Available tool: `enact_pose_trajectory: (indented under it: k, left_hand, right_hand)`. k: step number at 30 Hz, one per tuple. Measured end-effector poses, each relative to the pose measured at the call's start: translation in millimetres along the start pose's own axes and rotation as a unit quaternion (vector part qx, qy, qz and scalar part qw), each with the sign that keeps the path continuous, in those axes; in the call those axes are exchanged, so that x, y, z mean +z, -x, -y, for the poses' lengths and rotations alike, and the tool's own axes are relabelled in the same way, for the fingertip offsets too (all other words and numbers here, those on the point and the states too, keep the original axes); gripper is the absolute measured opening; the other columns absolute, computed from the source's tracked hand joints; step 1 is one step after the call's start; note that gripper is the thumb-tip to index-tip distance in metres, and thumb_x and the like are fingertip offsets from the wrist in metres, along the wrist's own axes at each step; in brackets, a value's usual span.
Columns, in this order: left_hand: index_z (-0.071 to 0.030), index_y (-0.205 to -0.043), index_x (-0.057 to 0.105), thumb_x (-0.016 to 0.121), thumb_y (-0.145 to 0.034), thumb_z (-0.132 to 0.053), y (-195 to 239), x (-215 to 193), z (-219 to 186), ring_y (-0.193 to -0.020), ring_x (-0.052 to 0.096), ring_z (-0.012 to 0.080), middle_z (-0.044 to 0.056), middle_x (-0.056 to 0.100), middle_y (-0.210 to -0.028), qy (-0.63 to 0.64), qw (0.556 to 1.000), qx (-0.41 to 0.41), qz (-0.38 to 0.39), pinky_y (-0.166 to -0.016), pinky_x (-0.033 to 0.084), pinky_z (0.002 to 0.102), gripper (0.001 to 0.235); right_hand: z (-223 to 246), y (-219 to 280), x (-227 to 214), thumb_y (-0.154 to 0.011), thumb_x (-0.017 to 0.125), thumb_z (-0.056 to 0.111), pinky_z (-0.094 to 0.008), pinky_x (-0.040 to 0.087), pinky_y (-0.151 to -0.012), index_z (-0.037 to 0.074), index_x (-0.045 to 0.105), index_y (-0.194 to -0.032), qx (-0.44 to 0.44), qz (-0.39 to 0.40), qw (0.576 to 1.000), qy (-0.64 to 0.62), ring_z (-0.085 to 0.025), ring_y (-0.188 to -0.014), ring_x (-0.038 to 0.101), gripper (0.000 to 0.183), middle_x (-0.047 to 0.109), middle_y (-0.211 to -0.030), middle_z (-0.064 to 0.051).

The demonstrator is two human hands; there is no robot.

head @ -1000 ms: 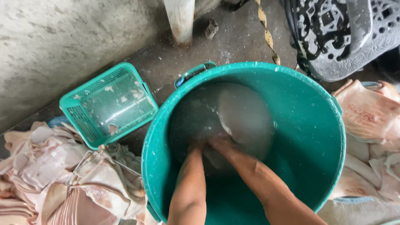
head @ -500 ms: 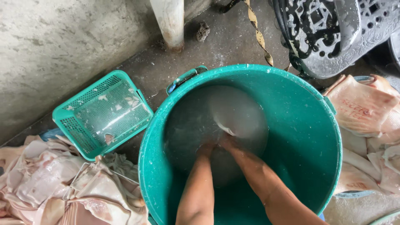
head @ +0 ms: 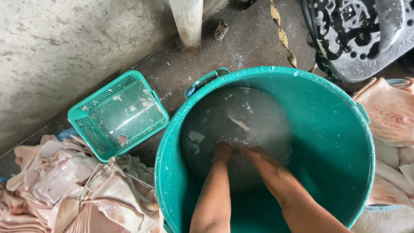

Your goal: The person washes sheets of animal skin by hand in a bucket of water and then transfers them to a larger basin.

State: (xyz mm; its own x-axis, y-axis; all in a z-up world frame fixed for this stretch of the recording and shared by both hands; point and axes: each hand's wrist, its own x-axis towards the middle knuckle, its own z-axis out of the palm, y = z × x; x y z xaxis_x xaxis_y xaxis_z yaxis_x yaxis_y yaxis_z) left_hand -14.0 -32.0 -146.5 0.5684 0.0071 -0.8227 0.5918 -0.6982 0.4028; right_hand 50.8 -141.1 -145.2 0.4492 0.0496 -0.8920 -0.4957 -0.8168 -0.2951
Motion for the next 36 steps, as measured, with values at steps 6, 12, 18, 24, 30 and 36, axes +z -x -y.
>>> enact_pose_trajectory:
  k: [6,12,18,24,30,36]
  left_hand:
    - [-0.012,-0.114,0.076,0.060,-0.090,-0.047,-8.4,7.2,-16.7,-0.117,0.067,0.0347,0.018,0.070,-0.123,0.039,0.998,0.042,0.000,-0.102,0.052,0.045,0.045]
    - [-0.011,-0.113,0.076,0.062,-0.089,-0.046,21.8,14.8,36.2,-0.115,0.067,0.0360,0.019,0.070,-0.121,0.052,0.995,-0.074,0.052,-0.100,0.052,0.046,0.045]
    - [-0.010,-0.112,0.076,0.064,-0.087,-0.045,24.6,20.9,57.4,-0.113,0.067,0.0373,0.020,0.070,-0.119,0.113,0.981,-0.156,0.038,-0.098,0.052,0.047,0.045]
    - [-0.009,-0.111,0.076,0.066,-0.085,-0.045,5.8,-3.5,42.0,-0.111,0.067,0.0386,0.021,0.070,-0.117,0.142,0.979,-0.149,0.000,-0.097,0.052,0.047,0.045]
    - [-0.008,-0.110,0.075,0.068,-0.084,-0.044,43.2,15.5,41.3,-0.109,0.067,0.0399,0.022,0.070,-0.115,0.151,0.975,-0.162,0.010,-0.095,0.053,0.048,0.045]
    - [-0.007,-0.109,0.075,0.070,-0.082,-0.044,20.3,-44.6,43.7,-0.107,0.067,0.0412,0.023,0.071,-0.113,0.131,0.981,-0.132,-0.055,-0.093,0.053,0.049,0.045]
  right_hand:
    - [4.4,-21.9,-48.9,-0.093,0.057,0.026,-0.050,0.043,-0.100,0.008,0.071,-0.117,0.010,-0.024,0.998,-0.063,-0.028,-0.115,0.061,0.033,0.071,-0.118,-0.011]
    - [-6.1,-20.8,-59.7,-0.093,0.058,0.027,-0.049,0.044,-0.099,0.007,0.070,-0.118,0.025,-0.021,0.992,-0.119,-0.027,-0.114,0.061,0.034,0.070,-0.117,-0.011]
    - [-31.0,-8.8,-50.8,-0.093,0.059,0.028,-0.048,0.045,-0.098,0.007,0.069,-0.120,0.027,-0.004,0.985,-0.173,-0.027,-0.112,0.062,0.036,0.070,-0.117,-0.011]
    - [-16.2,-6.1,-41.9,-0.093,0.060,0.028,-0.046,0.046,-0.097,0.006,0.068,-0.121,0.019,0.014,0.970,-0.241,-0.026,-0.111,0.063,0.037,0.070,-0.117,-0.011]
    - [-13.6,4.8,-26.2,-0.092,0.061,0.029,-0.045,0.048,-0.095,0.005,0.067,-0.123,0.032,0.056,0.952,-0.299,-0.025,-0.109,0.063,0.039,0.070,-0.117,-0.010]
    - [13.5,9.6,-16.6,-0.092,0.062,0.030,-0.043,0.049,-0.094,0.005,0.067,-0.124,0.024,0.118,0.915,-0.384,-0.025,-0.107,0.064,0.041,0.070,-0.116,-0.010]
